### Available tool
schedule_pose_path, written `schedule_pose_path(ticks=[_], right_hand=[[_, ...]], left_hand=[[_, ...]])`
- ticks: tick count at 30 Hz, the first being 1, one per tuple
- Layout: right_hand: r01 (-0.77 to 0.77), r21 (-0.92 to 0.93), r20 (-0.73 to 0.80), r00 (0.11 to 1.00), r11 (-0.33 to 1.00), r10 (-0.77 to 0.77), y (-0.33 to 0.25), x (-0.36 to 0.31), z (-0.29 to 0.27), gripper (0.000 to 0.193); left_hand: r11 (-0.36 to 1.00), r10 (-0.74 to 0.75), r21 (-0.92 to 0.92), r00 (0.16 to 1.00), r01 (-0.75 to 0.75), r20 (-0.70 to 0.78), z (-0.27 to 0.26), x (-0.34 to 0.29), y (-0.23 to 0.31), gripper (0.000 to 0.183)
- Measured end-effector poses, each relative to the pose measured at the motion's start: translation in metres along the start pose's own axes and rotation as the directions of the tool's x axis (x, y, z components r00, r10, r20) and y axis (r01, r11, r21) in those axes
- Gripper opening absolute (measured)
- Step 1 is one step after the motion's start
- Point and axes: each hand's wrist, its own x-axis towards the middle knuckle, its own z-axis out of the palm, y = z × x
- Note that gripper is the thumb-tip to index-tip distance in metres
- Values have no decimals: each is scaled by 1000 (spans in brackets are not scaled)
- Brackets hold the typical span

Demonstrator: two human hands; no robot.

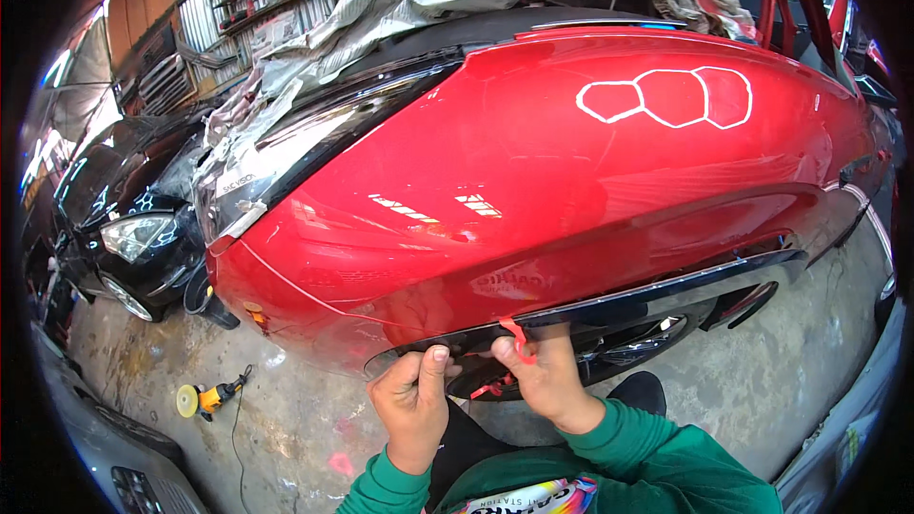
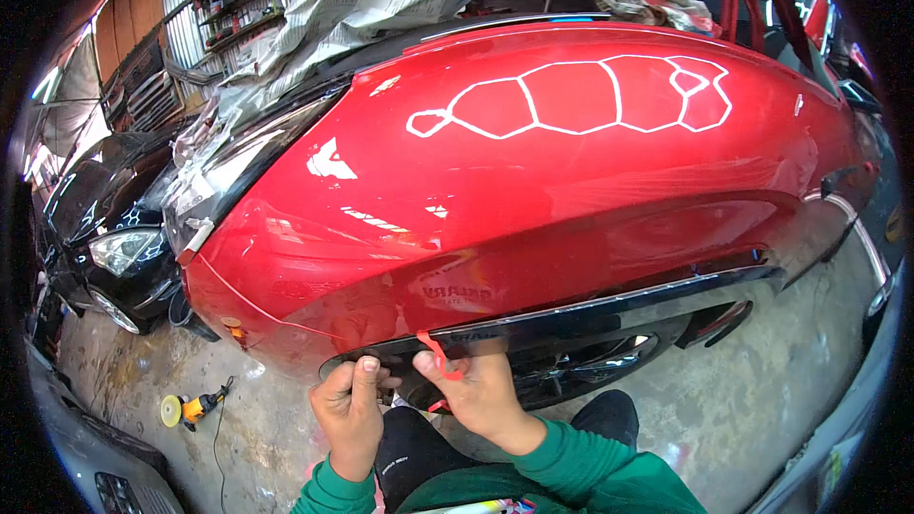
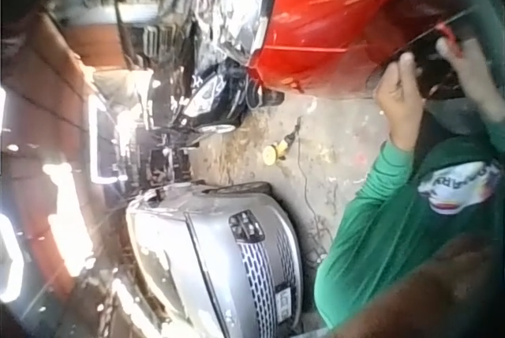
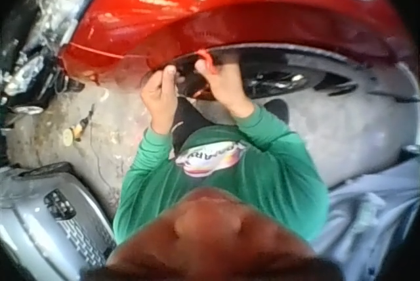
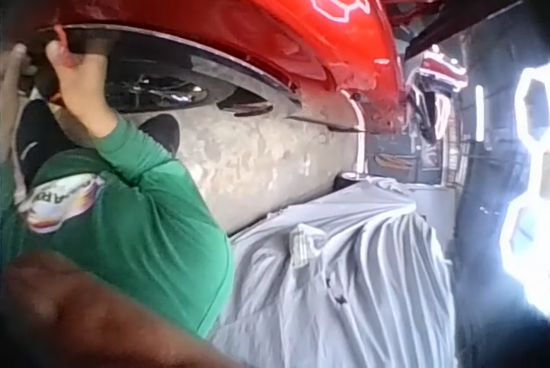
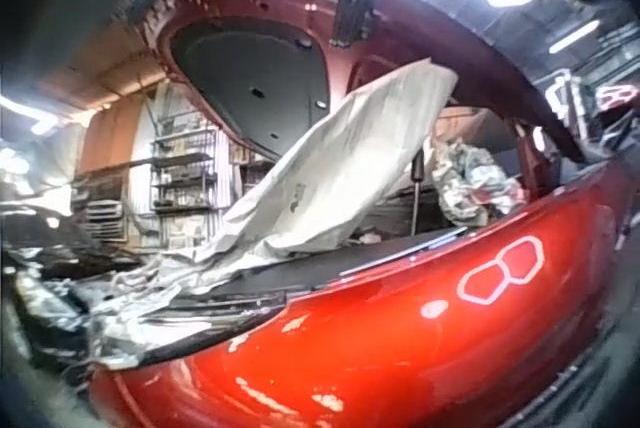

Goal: Installing a wheel arch trim piece on a car by applying and peeling adhesive tape.

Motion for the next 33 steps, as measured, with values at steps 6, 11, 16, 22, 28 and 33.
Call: schedule_pose_path(ticks=[6, 11, 16, 22, 28, 33], right_hand=[[-350, -397, 229, 858, 848, 461, -70, -11, -47, 35], [-34, -416, 494, 830, 909, 257, -123, -18, -61, 33], [271, -412, 441, 895, 870, -70, -163, -14, -64, 43], [426, -479, 575, 813, 768, -93, -206, -9, -87, 53], [324, -613, 715, 616, 721, 330, -203, -7, -158, 72], [-403, -110, 297, 859, 909, 417, -154, -19, -204, 87]], left_hand=[[999, 41, -29, 999, -42, -13, 13, 1, 2, 27], [997, 59, -53, 998, -60, -20, 17, 0, 6, 34], [997, 76, -17, 997, -76, -24, 17, 0, 8, 35], [997, 58, -39, 997, -60, -50, 20, -1, 12, 31], [997, 30, -76, 999, -33, -44, 20, -3, 7, 30], [999, -27, 30, 999, 28, -24, 15, -6, 8, 28]])
